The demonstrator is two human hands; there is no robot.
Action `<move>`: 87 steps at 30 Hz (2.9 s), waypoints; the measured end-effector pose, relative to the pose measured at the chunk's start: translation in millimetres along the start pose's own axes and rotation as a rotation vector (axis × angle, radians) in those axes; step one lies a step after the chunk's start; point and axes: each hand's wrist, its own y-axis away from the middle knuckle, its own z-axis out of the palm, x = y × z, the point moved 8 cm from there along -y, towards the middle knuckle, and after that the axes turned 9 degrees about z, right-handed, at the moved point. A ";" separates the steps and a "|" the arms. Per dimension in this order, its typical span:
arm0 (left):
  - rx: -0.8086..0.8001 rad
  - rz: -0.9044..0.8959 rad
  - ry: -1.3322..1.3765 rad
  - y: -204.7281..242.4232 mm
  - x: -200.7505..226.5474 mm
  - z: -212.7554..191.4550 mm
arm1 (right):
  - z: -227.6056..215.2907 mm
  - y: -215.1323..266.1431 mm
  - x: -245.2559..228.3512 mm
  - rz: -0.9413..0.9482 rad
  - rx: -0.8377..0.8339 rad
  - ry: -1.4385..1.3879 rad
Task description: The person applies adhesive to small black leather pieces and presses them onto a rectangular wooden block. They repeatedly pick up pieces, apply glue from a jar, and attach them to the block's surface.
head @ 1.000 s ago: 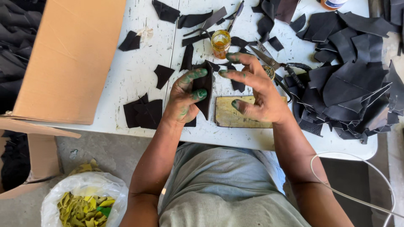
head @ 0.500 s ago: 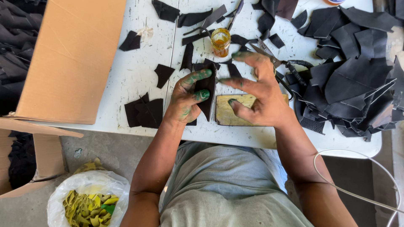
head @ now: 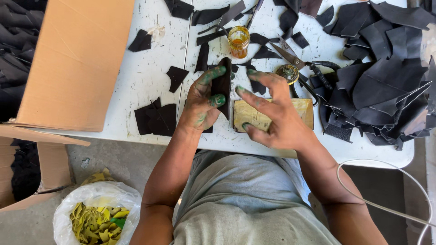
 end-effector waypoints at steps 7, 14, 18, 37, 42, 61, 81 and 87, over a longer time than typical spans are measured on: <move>0.027 0.014 0.012 -5.5 2.5 9.2 | 12.4 8.3 -0.3 -0.005 0.075 0.376; 0.027 -0.004 0.047 -6.3 1.4 10.8 | 2.5 19.8 -17.7 -0.106 0.139 0.418; 0.003 0.014 0.017 -4.1 1.4 12.5 | 4.1 18.3 -8.6 -0.054 0.158 0.535; 0.025 -0.044 0.057 10.9 -3.9 12.6 | -1.3 11.6 -17.0 -0.079 0.242 0.693; 0.009 -0.024 0.045 11.8 -4.6 14.1 | -1.4 11.9 -17.6 -0.096 0.226 0.604; -0.024 -0.043 -0.011 19.0 -7.6 14.3 | -14.4 3.5 -13.6 -0.185 0.262 0.676; 0.018 -0.049 0.129 15.0 -14.2 8.3 | 7.4 34.9 -20.9 -0.179 0.136 0.277; 0.000 -0.016 0.074 10.6 -1.8 14.1 | -11.9 -0.7 -0.2 -0.062 0.226 0.458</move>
